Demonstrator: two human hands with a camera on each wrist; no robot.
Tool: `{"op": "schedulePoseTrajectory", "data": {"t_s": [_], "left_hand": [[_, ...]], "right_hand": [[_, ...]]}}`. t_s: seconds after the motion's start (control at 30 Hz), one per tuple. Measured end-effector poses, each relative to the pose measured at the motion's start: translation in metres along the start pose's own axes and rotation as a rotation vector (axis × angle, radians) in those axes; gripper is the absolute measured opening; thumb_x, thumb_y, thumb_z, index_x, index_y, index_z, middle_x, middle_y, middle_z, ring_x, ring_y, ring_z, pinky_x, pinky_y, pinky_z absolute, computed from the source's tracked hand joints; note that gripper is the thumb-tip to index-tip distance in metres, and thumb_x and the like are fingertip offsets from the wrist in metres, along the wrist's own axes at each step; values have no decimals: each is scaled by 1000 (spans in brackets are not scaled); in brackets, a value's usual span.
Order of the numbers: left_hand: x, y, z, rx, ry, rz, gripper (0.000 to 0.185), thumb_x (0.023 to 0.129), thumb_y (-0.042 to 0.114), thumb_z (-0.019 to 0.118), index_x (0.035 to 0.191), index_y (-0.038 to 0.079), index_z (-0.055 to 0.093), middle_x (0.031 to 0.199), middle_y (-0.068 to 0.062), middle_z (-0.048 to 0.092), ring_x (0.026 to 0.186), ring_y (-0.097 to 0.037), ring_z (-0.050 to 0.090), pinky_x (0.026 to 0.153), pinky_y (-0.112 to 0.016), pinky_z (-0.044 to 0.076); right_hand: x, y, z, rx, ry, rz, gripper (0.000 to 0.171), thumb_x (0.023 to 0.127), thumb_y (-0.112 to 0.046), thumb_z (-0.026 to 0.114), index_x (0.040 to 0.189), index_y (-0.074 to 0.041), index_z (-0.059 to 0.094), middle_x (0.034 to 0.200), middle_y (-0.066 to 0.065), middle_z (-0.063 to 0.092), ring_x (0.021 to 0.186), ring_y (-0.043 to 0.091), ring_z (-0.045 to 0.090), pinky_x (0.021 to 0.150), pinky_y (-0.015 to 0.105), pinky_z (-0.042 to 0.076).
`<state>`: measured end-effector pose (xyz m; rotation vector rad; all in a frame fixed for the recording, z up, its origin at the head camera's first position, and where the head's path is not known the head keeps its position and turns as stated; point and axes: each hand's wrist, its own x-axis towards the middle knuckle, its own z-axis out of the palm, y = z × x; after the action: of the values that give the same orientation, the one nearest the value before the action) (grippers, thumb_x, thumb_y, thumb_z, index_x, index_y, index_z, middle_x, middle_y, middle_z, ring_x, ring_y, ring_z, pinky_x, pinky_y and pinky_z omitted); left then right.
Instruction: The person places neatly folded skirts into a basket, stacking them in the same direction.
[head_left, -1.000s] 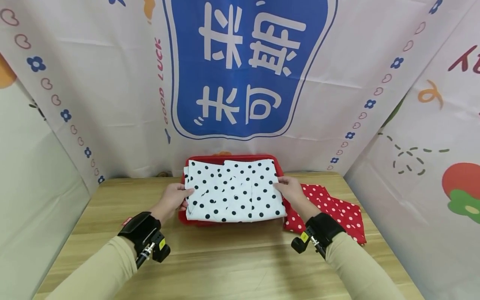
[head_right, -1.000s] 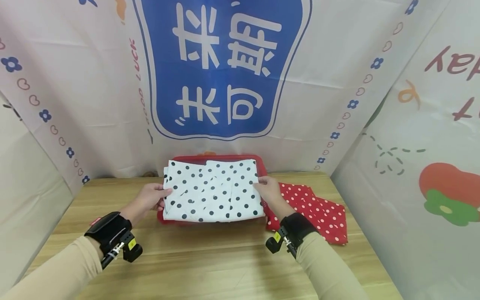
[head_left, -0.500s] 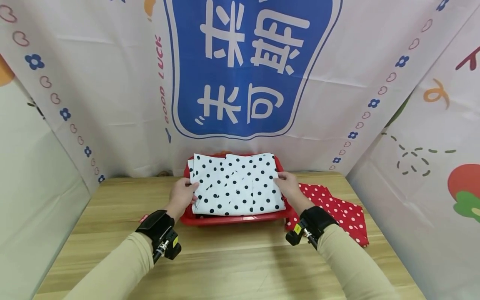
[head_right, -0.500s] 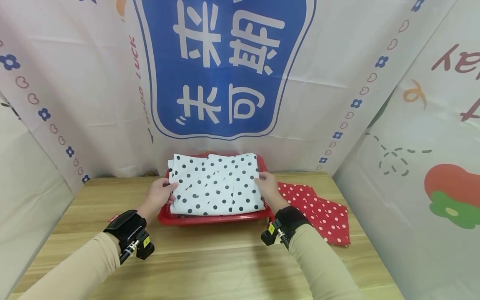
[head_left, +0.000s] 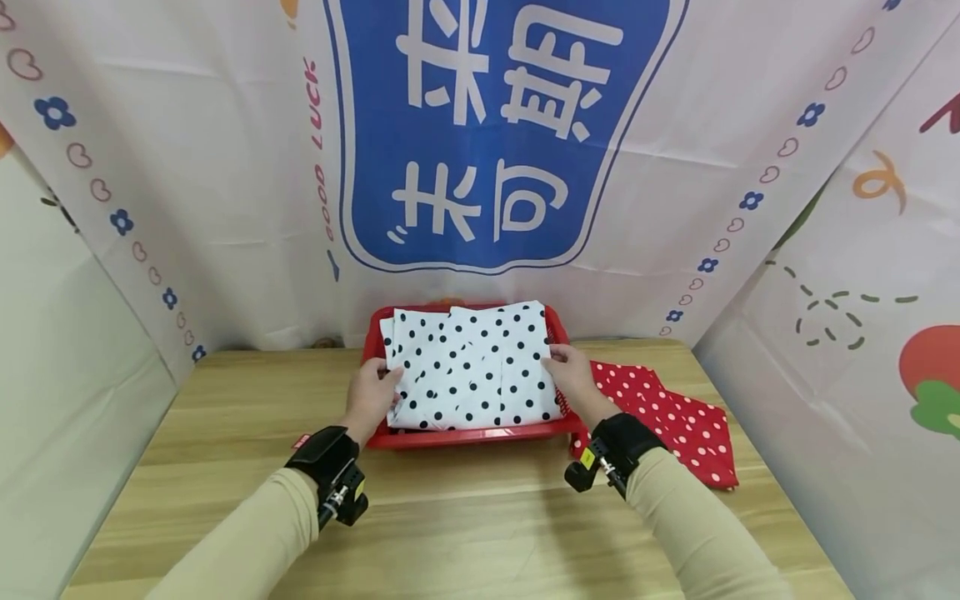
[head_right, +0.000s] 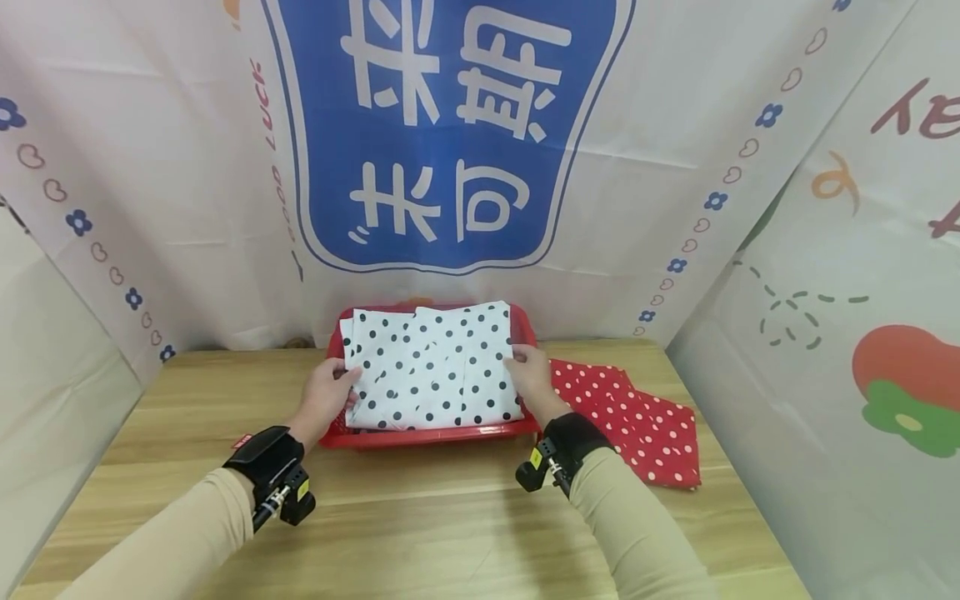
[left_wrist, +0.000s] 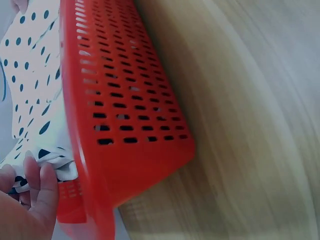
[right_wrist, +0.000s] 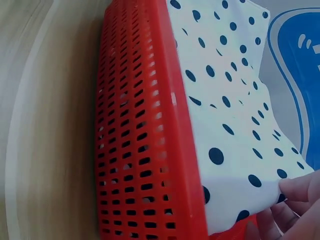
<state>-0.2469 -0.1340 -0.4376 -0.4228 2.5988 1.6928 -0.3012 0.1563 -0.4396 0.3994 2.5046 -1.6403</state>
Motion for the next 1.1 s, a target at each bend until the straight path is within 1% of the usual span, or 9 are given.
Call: {"op": "schedulePoseTrajectory", "data": {"t_s": [0.27,0.33,0.43,0.5,0.63,0.8,0.87,0.97,1.1], "left_hand": [[-2,-1,8,-1,-5,9,35,102,15,50,130,-6,48,101,-19,54,73,-20,56,65,-23,47],[-2,-2,9,-11,-4,9,34,102,13,50,131,-6,49,105,-21,55,79,-23,59,71,-26,51],[-3,-5,11,-25,-17,10,35,102,10,48,133,-6,49,114,-23,55,92,-29,61,82,-33,54],[-4,-6,10,-41,-33,8,36,102,9,47,135,-6,47,120,-24,54,100,-32,60,88,-37,53],[-7,-7,5,-67,-73,11,41,103,13,46,139,-6,41,128,-26,51,109,-36,56,95,-42,49],[-15,-1,-6,-106,-142,-20,48,104,18,44,145,-5,34,137,-26,45,119,-38,49,104,-48,42],[-19,0,-9,-99,-170,-35,51,104,20,43,146,-6,31,140,-27,41,124,-39,45,106,-49,39],[-25,2,-12,-69,-198,-34,53,104,20,42,147,-7,29,144,-28,36,129,-40,39,108,-51,35],[-32,2,-16,-24,-214,2,54,104,20,43,147,-8,27,148,-28,32,134,-41,34,110,-51,32]], "right_hand": [[-1,6,4,8,35,10,41,98,-15,58,138,-7,53,123,15,56,106,29,57,96,41,49],[-1,7,5,8,42,13,40,98,-13,58,137,-8,54,122,15,57,106,29,56,96,41,50],[-1,9,6,12,38,16,39,97,-9,57,137,-8,55,124,14,57,110,28,55,97,40,49],[-2,10,5,22,25,13,39,98,-8,56,137,-9,55,127,14,58,114,28,54,99,39,48],[-6,11,-2,55,-5,4,41,98,-7,55,139,-7,52,133,16,56,122,30,52,102,41,45],[-15,10,-11,104,-9,5,43,99,-8,54,141,-6,49,135,17,53,122,31,51,101,41,46],[-17,10,-13,111,-19,10,43,99,-9,54,142,-6,48,136,17,53,120,31,52,99,41,47],[-20,11,-15,102,-43,5,44,99,-8,53,143,-4,46,137,19,52,121,32,52,99,42,47],[-24,10,-18,73,-43,-23,44,99,-8,53,143,-3,46,139,20,50,126,33,48,103,45,43]]}}
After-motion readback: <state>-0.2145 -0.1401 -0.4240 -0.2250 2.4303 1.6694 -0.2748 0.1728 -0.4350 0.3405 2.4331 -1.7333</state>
